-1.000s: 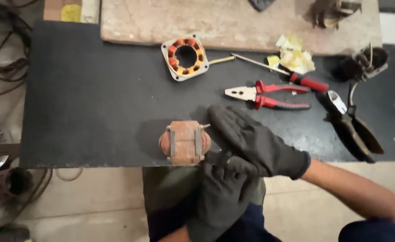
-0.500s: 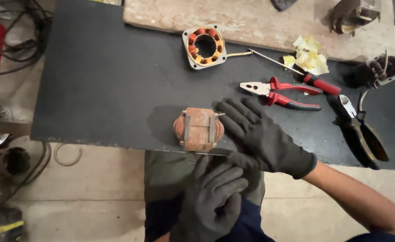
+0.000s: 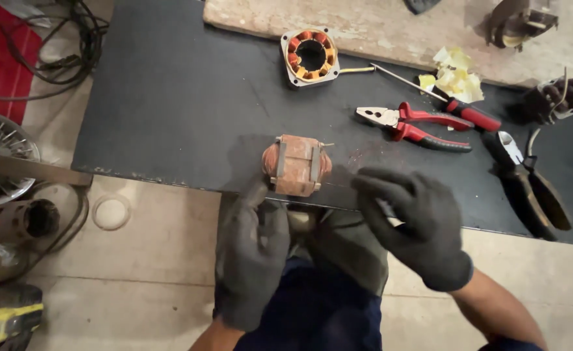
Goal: Unwinding copper wire from a motor core on a repair bench
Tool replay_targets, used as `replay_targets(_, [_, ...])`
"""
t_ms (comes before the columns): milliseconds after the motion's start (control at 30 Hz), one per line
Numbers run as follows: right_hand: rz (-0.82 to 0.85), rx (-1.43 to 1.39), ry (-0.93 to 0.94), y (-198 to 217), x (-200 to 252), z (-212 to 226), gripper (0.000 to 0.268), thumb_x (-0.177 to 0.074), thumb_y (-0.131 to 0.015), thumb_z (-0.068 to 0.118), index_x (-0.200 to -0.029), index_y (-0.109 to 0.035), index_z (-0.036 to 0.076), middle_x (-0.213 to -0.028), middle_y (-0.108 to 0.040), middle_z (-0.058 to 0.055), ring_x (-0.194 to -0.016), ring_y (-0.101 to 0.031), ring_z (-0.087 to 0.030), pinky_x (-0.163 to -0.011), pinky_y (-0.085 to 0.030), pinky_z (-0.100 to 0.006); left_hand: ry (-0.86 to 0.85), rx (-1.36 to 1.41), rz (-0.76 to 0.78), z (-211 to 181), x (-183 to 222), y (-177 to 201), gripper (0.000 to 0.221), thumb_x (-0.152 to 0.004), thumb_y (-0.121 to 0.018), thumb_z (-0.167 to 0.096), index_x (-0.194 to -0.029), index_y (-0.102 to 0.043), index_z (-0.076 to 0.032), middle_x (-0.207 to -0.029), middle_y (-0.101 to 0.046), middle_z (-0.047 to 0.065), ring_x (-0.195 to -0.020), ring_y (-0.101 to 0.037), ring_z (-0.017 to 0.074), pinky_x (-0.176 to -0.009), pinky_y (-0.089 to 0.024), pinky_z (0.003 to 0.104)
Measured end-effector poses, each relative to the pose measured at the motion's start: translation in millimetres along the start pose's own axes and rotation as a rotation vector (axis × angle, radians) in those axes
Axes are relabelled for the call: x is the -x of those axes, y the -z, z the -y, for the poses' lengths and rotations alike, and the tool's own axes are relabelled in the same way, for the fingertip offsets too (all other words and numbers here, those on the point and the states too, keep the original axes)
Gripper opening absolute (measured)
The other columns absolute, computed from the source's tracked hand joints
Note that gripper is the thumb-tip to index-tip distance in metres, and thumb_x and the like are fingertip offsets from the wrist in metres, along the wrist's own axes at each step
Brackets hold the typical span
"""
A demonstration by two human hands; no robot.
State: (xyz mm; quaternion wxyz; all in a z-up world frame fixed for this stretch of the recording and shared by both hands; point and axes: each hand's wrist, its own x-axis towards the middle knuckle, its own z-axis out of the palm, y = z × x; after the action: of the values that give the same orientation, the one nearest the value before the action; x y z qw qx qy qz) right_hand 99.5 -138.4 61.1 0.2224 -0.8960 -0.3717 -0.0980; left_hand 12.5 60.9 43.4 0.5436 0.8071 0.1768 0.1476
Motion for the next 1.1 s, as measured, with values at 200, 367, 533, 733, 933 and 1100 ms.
replay_targets(200, [0.183, 0.104, -0.081, -35, 1, -12, 0.053, -0.087, -0.074, 0.035, -0.136, -0.065, 0.016, -0.132, -0.071, 0.002, -0.075, -0.068, -0.027, -0.062, -0.051, -0.040, -0.191, -0.039, -0.165, 28, 16, -22, 0.043, -0.087, -0.066, -0.002, -0.129, -0.057, -0.001, -0.105, -0.070, 0.007, -0.067, -0.055, 0.0137, -0.060, -0.048, 0.026])
replay_targets(367, [0.121, -0.044, -0.025, -35, -6, -12, 0.029, -0.086, -0.075, 0.024, -0.113, -0.076, 0.014, -0.104, -0.077, -0.002, -0.071, -0.065, -0.028, -0.063, -0.047, -0.039, -0.261, -0.141, -0.116, 19, 7, 0, 0.039, -0.083, -0.069, -0.002, -0.122, -0.061, -0.001, -0.098, -0.069, 0.008, -0.070, -0.055, 0.0183, -0.062, -0.048, 0.031])
replay_targets(533, [0.161, 0.065, -0.017, -44, -3, -23, 0.029, -0.084, -0.069, 0.021, -0.112, -0.077, 0.019, -0.113, -0.073, -0.002, -0.078, -0.062, -0.030, -0.069, -0.046, -0.042, -0.148, -0.046, -0.047, 33, 7, 2, 0.041, -0.089, -0.062, -0.010, -0.129, -0.060, -0.001, -0.114, -0.077, 0.011, -0.092, -0.075, 0.0250, -0.075, -0.058, 0.033])
replay_targets(733, [0.075, 0.313, 0.117, -77, 4, -50, 0.033, -0.082, -0.079, 0.033, -0.111, -0.071, 0.017, -0.102, -0.069, -0.009, -0.080, -0.065, -0.041, -0.055, -0.053, -0.049, 0.598, -0.088, -0.178, 49, -4, -8, 0.018, -0.088, -0.065, -0.045, -0.103, -0.072, -0.052, -0.096, -0.075, -0.020, -0.095, -0.074, 0.0109, -0.097, -0.057, 0.032])
replay_targets(933, [-0.082, 0.445, 0.202, -65, -19, -16, 0.015, -0.091, -0.076, 0.021, -0.093, -0.063, 0.014, -0.087, -0.058, -0.011, -0.072, -0.059, -0.037, -0.057, -0.047, -0.045, -0.546, -0.285, -0.147, 49, -19, 18, 0.047, -0.071, -0.086, -0.013, -0.107, -0.061, 0.003, -0.123, -0.066, 0.015, -0.100, -0.068, 0.0295, -0.081, -0.053, 0.037])
replay_targets(1100, [0.230, -0.090, -0.379, -29, -26, -17, 0.025, -0.097, -0.063, 0.041, -0.110, -0.080, 0.028, -0.098, -0.077, -0.005, -0.090, -0.069, -0.035, -0.069, -0.056, -0.042, -0.098, 0.017, -0.156, 38, -25, 14, 0.028, -0.088, -0.060, -0.005, -0.114, -0.069, -0.006, -0.113, -0.075, 0.003, -0.094, -0.071, 0.0181, -0.084, -0.053, 0.028])
